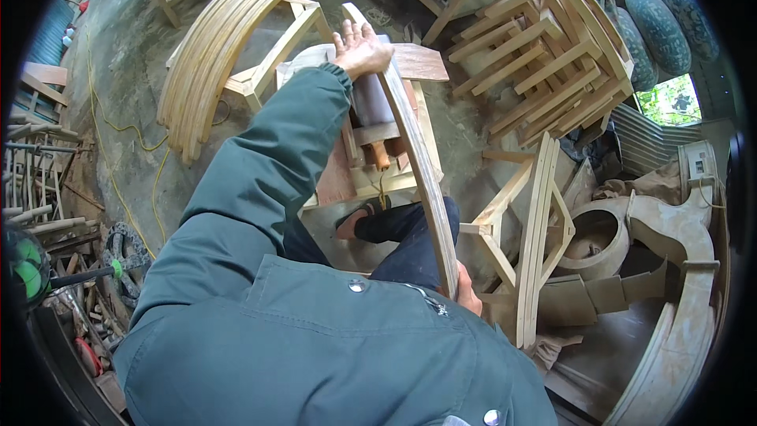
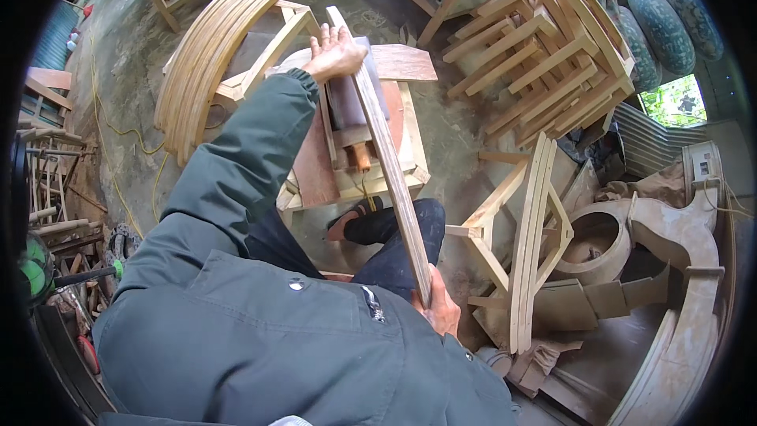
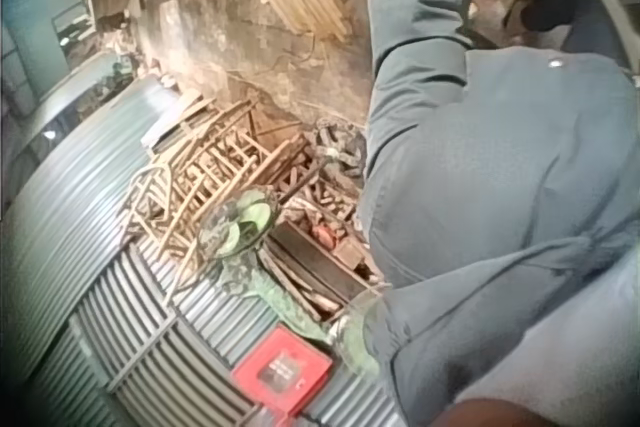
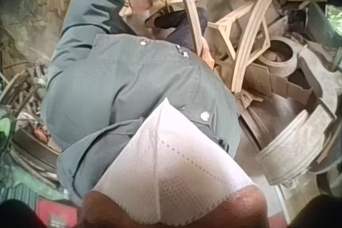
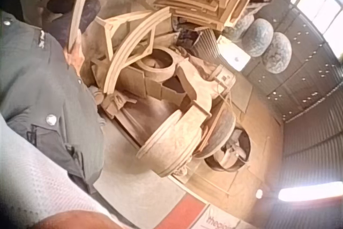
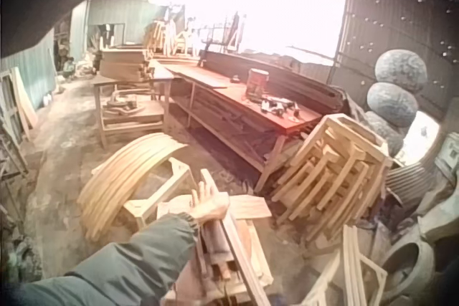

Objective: Sanding curved wooden chair components using a stationary belt sanding machine.

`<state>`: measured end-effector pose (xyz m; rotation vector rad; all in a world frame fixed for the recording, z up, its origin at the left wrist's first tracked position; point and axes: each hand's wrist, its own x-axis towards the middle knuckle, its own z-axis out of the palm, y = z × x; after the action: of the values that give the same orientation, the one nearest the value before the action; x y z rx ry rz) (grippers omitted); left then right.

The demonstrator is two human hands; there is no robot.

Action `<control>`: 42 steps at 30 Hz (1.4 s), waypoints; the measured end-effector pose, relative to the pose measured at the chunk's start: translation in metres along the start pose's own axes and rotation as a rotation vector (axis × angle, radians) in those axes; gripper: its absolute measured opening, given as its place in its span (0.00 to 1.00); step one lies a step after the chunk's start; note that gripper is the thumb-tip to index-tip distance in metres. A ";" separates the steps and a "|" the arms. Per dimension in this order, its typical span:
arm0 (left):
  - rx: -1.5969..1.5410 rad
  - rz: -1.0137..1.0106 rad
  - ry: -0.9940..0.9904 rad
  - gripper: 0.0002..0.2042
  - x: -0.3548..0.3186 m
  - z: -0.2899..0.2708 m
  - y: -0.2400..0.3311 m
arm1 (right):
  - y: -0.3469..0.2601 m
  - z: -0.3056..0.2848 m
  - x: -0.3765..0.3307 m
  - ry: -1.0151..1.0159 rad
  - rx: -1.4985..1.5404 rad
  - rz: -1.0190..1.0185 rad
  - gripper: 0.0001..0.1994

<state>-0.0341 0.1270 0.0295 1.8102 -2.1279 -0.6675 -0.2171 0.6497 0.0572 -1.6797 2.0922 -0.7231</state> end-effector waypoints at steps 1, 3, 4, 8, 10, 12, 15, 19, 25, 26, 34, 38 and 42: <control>-0.019 0.017 0.004 0.46 -0.014 0.001 0.004 | 0.006 -0.003 -0.016 0.000 -0.001 0.009 0.36; -0.049 0.008 -0.004 0.46 -0.042 -0.003 0.015 | 0.006 -0.004 -0.038 0.001 0.000 0.015 0.36; -0.067 0.011 -0.009 0.46 -0.055 -0.006 0.019 | 0.006 -0.004 -0.048 0.002 0.003 0.013 0.36; -0.056 0.026 -0.017 0.47 -0.098 -0.011 0.035 | 0.008 -0.005 -0.075 0.007 0.022 0.008 0.36; -0.047 0.032 -0.017 0.47 -0.114 -0.013 0.039 | 0.008 -0.005 -0.082 0.012 0.028 -0.001 0.36; -0.050 0.040 -0.031 0.47 -0.130 -0.016 0.044 | 0.008 -0.007 -0.083 0.015 0.030 -0.015 0.36; -0.052 0.039 -0.031 0.47 -0.147 -0.015 0.052 | 0.007 -0.009 -0.081 0.017 0.029 -0.029 0.35; -0.088 0.038 -0.027 0.47 -0.138 -0.018 0.054 | 0.005 -0.008 -0.074 0.018 0.023 -0.027 0.35; -0.127 -0.042 -0.025 0.47 -0.052 -0.012 0.015 | 0.004 -0.012 -0.050 -0.018 -0.008 -0.013 0.35; -0.120 -0.053 -0.049 0.46 -0.036 -0.011 0.007 | 0.001 -0.011 -0.040 -0.024 -0.015 -0.010 0.35; -0.073 -0.079 -0.100 0.47 0.069 -0.007 -0.031 | -0.017 0.017 0.011 -0.022 -0.024 0.018 0.29; -0.094 -0.129 -0.097 0.47 0.113 -0.007 -0.048 | -0.009 0.027 0.016 0.030 -0.100 0.004 0.26; -0.132 -0.132 -0.115 0.46 0.139 -0.010 -0.057 | -0.008 0.031 0.033 0.047 -0.254 -0.035 0.25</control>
<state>-0.0062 -0.0177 -0.0036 1.8935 -1.9938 -0.9426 -0.2007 0.6115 0.0380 -1.8503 2.2720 -0.5293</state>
